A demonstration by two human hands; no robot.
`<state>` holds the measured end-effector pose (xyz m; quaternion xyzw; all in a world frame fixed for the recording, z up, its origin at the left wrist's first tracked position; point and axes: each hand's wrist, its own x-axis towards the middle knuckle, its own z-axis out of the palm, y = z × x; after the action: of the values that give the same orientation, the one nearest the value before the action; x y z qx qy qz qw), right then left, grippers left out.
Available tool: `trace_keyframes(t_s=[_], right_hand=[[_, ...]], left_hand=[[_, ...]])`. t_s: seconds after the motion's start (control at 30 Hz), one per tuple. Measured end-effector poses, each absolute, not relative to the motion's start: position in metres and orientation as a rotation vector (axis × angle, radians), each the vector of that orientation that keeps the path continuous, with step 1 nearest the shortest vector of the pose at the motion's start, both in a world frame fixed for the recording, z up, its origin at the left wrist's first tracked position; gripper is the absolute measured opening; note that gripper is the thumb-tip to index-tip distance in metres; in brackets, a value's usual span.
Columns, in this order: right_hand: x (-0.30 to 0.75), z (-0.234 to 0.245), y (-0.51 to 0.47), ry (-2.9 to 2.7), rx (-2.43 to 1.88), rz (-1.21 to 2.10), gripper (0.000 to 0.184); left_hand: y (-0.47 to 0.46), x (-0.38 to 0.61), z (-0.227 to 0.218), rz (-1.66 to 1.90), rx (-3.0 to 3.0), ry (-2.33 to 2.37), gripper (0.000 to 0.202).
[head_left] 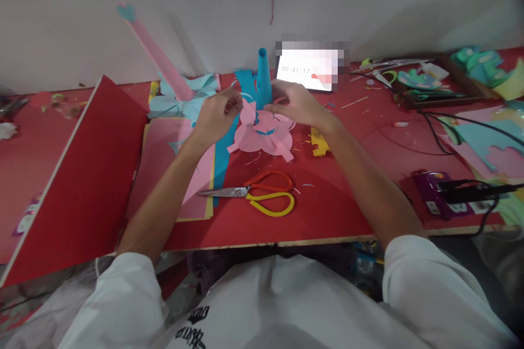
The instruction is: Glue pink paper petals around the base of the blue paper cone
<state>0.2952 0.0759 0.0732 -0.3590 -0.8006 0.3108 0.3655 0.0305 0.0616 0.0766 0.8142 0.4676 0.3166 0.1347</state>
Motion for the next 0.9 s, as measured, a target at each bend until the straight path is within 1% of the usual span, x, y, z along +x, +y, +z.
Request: trace_keyframes(t_s=[0.2,0.37,0.47,0.53,0.77,0.9], right_hand=[[0.300,0.080,0.074,-2.008,-0.944,0.773,0.049],[0.299,0.081,0.074,-1.957,-0.908,0.627,0.042],[0.295,0.082,0.072,-1.951,-0.926,0.582,0.045],[0.294,0.082,0.072,-1.940,-0.962,0.570,0.046],[0.296,0.075,0.079,-1.873,-1.004,0.601,0.047],[0.296,0.074,0.079,-1.874,-0.972,0.626,0.051]], left_hand=[[0.057,0.036,0.077,0.974,2.336,1.323,0.020],[0.045,0.046,0.080,0.967,2.359,1.178,0.040],[0.040,0.050,0.081,0.966,2.400,1.142,0.053],[0.039,0.051,0.080,0.972,2.423,1.120,0.058],[0.038,0.053,0.077,0.927,2.474,1.022,0.069],[0.038,0.052,0.076,0.923,2.492,1.000,0.070]])
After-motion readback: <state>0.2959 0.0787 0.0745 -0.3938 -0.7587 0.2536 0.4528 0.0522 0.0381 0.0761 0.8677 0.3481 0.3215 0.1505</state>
